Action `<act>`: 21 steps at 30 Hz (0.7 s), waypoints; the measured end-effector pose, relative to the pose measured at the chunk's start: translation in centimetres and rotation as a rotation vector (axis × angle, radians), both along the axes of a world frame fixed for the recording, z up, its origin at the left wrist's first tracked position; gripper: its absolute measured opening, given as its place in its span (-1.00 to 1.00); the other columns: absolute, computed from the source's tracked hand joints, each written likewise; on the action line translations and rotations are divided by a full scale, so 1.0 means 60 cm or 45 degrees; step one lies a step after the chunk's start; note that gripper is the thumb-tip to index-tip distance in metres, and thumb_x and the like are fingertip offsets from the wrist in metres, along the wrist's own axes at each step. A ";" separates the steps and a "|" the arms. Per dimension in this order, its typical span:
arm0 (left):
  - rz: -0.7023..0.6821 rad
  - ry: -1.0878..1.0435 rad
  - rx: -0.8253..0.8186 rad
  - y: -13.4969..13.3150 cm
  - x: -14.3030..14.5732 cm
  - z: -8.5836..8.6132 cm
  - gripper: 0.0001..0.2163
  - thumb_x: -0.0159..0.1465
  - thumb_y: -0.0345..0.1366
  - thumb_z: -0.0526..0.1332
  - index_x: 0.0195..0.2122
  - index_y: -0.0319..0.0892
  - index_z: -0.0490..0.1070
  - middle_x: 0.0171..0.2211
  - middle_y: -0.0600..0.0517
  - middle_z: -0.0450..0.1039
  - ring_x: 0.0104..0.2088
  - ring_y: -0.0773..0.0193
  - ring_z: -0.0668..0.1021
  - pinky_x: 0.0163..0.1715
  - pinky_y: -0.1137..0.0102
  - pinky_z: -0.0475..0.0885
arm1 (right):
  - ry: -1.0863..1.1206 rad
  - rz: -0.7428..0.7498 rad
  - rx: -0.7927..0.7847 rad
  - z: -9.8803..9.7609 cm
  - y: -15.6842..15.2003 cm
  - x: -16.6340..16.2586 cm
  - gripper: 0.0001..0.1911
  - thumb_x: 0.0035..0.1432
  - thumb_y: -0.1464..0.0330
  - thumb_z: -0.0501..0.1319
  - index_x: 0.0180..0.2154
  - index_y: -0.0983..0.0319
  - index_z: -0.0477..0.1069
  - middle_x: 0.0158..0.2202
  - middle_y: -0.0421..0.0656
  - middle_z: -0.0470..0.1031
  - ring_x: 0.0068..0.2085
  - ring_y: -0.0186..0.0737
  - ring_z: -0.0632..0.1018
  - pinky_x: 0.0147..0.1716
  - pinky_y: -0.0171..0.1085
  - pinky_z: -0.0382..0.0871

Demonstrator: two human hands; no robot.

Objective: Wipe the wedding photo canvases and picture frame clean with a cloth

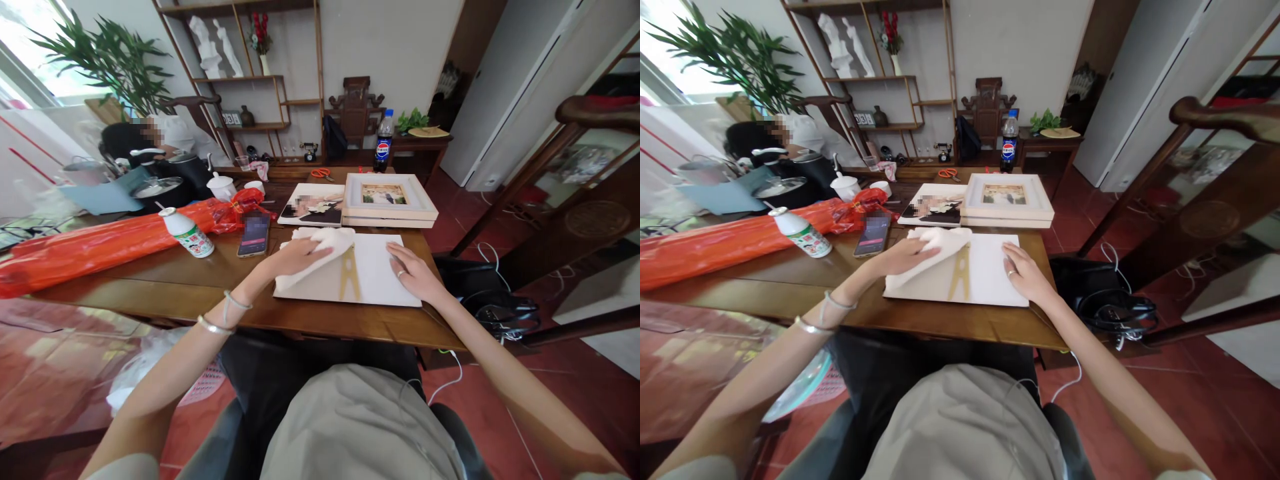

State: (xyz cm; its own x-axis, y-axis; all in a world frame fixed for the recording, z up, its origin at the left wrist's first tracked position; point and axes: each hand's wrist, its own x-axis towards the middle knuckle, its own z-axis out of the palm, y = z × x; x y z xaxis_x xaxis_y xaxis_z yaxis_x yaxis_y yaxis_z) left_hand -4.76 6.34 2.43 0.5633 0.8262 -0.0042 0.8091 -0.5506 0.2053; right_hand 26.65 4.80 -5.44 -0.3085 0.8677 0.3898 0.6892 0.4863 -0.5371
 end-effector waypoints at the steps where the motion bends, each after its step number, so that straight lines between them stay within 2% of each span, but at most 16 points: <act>1: 0.012 -0.014 -0.023 0.019 0.011 0.001 -0.45 0.40 0.05 -0.19 -0.34 -0.25 0.44 -0.30 -0.12 0.51 -0.25 0.09 0.54 -0.19 0.30 0.38 | 0.009 0.004 0.005 0.000 0.000 0.000 -0.55 0.27 0.26 0.02 0.15 0.20 0.33 0.23 -0.04 0.32 0.27 -0.03 0.29 0.28 0.07 0.12; 5: -0.145 -0.067 -0.056 0.064 0.068 0.007 -0.46 0.39 0.08 -0.17 -0.35 -0.23 0.41 -0.26 -0.11 0.52 -0.26 0.13 0.54 -0.23 0.36 0.34 | 0.032 0.004 0.014 -0.001 0.000 0.000 -0.55 0.26 0.27 0.04 0.16 0.17 0.33 0.22 -0.06 0.33 0.27 -0.02 0.30 0.28 0.07 0.13; 8: -0.258 -0.032 -0.010 0.066 0.105 0.008 -0.47 0.39 0.07 -0.16 -0.33 -0.25 0.42 -0.28 -0.12 0.52 -0.28 0.13 0.54 -0.25 0.35 0.32 | 0.018 -0.002 0.011 0.000 -0.001 -0.001 -0.55 0.27 0.27 0.03 0.15 0.18 0.33 0.22 -0.05 0.33 0.27 -0.02 0.30 0.28 0.06 0.13; 10: -0.271 0.009 0.021 0.061 0.114 0.008 -0.48 0.40 0.05 -0.15 -0.31 -0.26 0.42 -0.28 -0.13 0.52 -0.28 0.12 0.54 -0.25 0.35 0.31 | 0.008 -0.006 0.009 -0.001 0.000 -0.001 -0.56 0.27 0.28 0.02 0.15 0.20 0.33 0.22 -0.05 0.33 0.27 -0.02 0.30 0.28 0.06 0.13; 12: -0.246 0.018 0.021 0.056 0.104 0.007 -0.48 0.40 0.05 -0.15 -0.31 -0.25 0.42 -0.26 -0.13 0.52 -0.27 0.12 0.53 -0.23 0.35 0.31 | 0.000 -0.010 0.010 -0.002 0.000 -0.001 -0.55 0.27 0.28 0.00 0.14 0.22 0.34 0.22 -0.03 0.33 0.27 -0.03 0.29 0.28 0.05 0.13; 18: -0.065 -0.003 -0.077 0.056 0.034 0.004 -0.45 0.38 0.10 -0.18 -0.39 -0.23 0.40 -0.29 -0.12 0.52 -0.26 0.13 0.53 -0.26 0.37 0.32 | 0.001 0.003 0.014 -0.005 0.003 0.001 -0.54 0.27 0.28 0.00 0.14 0.24 0.34 0.22 -0.01 0.33 0.27 -0.02 0.30 0.28 0.06 0.12; 21: -0.033 0.011 -0.060 0.053 0.032 0.002 -0.45 0.37 0.11 -0.17 -0.39 -0.22 0.40 -0.33 -0.11 0.50 -0.28 0.10 0.52 -0.26 0.34 0.32 | 0.022 0.010 0.017 -0.006 0.003 0.000 -0.55 0.25 0.29 0.02 0.14 0.21 0.33 0.22 -0.03 0.33 0.27 -0.01 0.30 0.28 0.09 0.12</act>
